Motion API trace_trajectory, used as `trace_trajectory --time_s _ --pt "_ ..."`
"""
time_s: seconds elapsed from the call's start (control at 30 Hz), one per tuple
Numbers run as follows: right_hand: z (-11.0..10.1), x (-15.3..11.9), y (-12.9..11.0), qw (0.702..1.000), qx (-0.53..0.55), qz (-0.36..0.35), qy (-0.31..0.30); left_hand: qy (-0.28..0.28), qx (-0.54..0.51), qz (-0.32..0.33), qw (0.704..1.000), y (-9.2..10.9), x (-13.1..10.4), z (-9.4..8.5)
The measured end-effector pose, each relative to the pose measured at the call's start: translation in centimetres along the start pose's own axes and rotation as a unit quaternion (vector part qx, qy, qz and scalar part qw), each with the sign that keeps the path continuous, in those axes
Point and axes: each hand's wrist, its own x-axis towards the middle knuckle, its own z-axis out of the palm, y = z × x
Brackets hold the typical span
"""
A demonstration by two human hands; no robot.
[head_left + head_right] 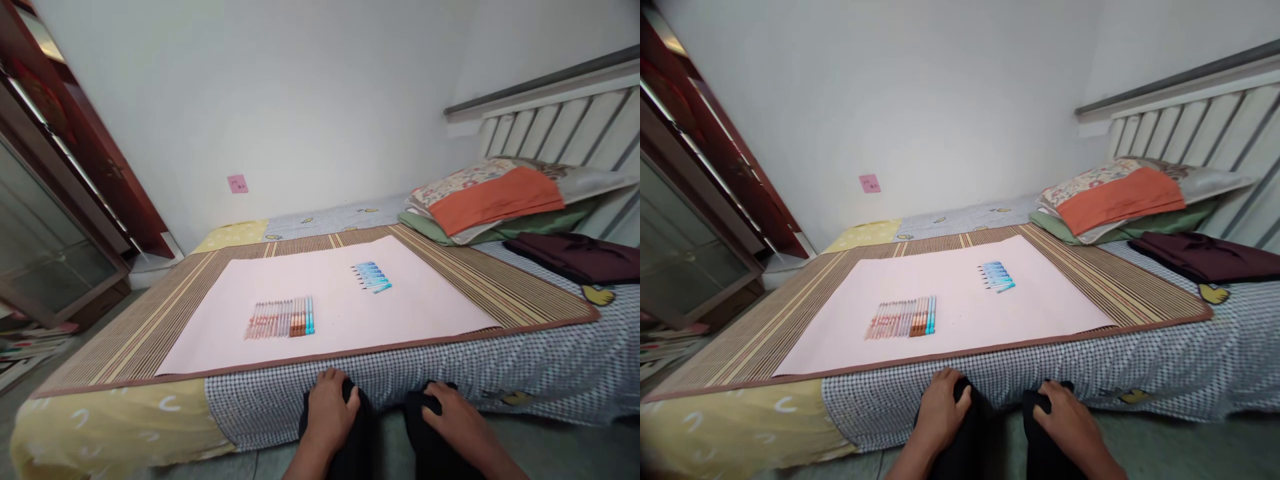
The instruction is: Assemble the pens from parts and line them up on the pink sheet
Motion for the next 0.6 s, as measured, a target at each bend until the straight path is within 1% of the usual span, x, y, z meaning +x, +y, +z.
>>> trace_trajectory --time_s 0.13,0.37,0.6 --pt "-0.15 -0.06 -0.5 1.0 -0.025 -0.013 0.014 0.003 -0.006 0.0 1.0 -0.06 -0.07 0.08" --pt "0.04 -0.02 -0.12 0.999 -0.04 -0.013 0.008 0.006 -0.004 0.001 1.0 -0.14 -0.04 0.16" --pt "-0.45 -0.18 -0.18 0.998 -0.062 -0.018 0.004 -0.002 0.002 -0.002 1.0 -0.19 0.07 0.19"
